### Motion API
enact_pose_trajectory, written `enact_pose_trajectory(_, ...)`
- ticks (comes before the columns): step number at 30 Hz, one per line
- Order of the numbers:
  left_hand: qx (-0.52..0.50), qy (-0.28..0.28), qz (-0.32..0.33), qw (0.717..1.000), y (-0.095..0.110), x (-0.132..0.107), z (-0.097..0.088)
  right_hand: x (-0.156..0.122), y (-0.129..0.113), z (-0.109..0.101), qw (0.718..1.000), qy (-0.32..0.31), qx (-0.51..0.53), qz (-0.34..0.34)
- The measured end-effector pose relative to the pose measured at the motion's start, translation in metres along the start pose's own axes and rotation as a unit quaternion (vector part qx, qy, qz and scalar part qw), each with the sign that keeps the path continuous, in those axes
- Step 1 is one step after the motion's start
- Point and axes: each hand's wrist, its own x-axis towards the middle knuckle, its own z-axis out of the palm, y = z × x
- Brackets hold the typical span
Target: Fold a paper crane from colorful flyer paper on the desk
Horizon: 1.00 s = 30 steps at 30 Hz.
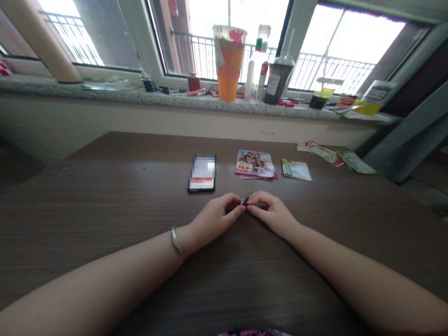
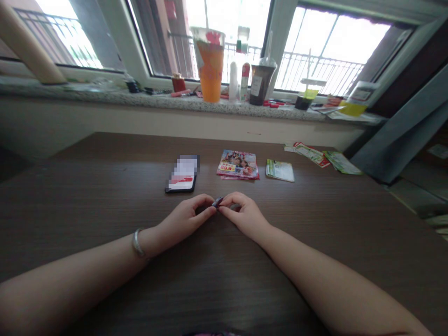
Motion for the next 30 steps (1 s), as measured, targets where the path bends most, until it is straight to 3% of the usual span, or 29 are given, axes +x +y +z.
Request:
enact_pose_trajectory(13,0.028,0.032,-0.012,0.999,-0.002,0.001,0.000,0.001,0.000,0.001,0.998,-0.002,0.036,0.045)
enact_pose_trajectory(19,-0.026,0.038,-0.028,0.999,-0.005,0.004,-0.001,0.002,0.004,0.001,0.996,0.013,0.056,0.062)
enact_pose_trajectory(30,-0.149,0.076,-0.078,0.983,-0.014,0.009,-0.002,0.003,-0.004,0.002,0.961,0.047,0.231,0.146)
